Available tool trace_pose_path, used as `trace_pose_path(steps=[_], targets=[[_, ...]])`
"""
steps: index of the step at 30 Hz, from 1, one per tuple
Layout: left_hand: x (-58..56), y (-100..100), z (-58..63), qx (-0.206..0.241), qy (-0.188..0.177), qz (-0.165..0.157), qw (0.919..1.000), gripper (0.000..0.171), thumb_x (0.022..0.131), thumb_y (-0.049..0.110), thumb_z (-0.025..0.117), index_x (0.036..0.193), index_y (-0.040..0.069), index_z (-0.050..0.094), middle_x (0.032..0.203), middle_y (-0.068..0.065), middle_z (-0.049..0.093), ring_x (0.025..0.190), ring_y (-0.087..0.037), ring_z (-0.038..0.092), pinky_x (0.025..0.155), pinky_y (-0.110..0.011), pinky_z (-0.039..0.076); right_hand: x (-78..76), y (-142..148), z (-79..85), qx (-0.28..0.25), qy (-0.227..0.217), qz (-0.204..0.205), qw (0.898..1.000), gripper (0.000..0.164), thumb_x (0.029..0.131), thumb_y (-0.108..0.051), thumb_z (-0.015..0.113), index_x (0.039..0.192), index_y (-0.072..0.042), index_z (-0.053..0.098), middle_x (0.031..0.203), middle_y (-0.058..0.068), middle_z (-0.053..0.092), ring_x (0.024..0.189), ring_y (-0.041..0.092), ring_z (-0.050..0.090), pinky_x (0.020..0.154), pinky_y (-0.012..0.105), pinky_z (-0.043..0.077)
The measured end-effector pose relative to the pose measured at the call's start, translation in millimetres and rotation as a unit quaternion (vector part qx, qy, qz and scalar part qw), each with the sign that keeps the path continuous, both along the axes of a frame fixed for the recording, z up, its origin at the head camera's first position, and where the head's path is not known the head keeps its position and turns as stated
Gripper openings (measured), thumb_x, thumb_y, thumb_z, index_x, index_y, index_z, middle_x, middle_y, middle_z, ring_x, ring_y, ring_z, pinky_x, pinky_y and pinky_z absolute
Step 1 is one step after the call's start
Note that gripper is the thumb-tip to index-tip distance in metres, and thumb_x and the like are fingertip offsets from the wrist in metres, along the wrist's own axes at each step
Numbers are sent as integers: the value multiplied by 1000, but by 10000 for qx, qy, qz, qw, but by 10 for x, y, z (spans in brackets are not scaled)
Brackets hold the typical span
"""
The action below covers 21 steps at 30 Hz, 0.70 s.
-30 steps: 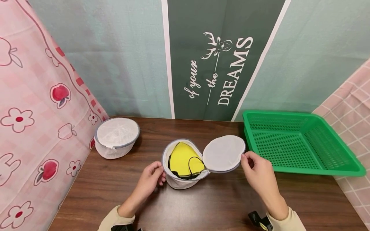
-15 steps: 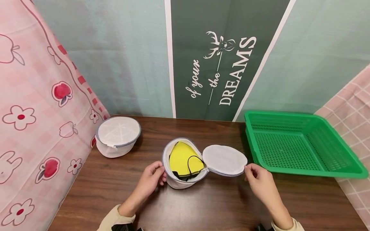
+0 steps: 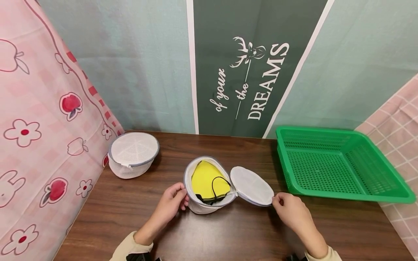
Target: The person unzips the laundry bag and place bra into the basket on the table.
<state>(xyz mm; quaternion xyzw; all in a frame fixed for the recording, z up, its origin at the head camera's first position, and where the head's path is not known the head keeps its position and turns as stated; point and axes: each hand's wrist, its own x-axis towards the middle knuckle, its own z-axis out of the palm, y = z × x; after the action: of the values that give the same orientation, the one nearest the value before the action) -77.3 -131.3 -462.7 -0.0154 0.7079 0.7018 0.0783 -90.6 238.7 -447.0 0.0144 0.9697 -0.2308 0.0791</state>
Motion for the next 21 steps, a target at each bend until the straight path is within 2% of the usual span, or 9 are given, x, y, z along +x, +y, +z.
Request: trace_pose_path(steps=[7, 21], targets=[[1, 3, -7, 5, 35, -44, 10000, 15, 101, -2, 47, 91, -12, 52, 75, -8, 57, 63, -14, 56, 57, -24, 50, 13, -24, -47, 466, -378, 342, 9976, 31, 97, -22, 56, 68, -15, 48, 60, 1, 42, 55, 18, 42, 50, 34, 32], [3, -4, -6, -28, 48, -71, 10000, 15, 101, -1, 47, 91, -11, 53, 76, -8, 57, 64, -16, 57, 57, -24, 50, 10, -41, -61, 611, -531, 450, 9957, 27, 98, -21, 55, 71, -16, 52, 63, 2, 46, 59, 20, 45, 52, 36, 36]])
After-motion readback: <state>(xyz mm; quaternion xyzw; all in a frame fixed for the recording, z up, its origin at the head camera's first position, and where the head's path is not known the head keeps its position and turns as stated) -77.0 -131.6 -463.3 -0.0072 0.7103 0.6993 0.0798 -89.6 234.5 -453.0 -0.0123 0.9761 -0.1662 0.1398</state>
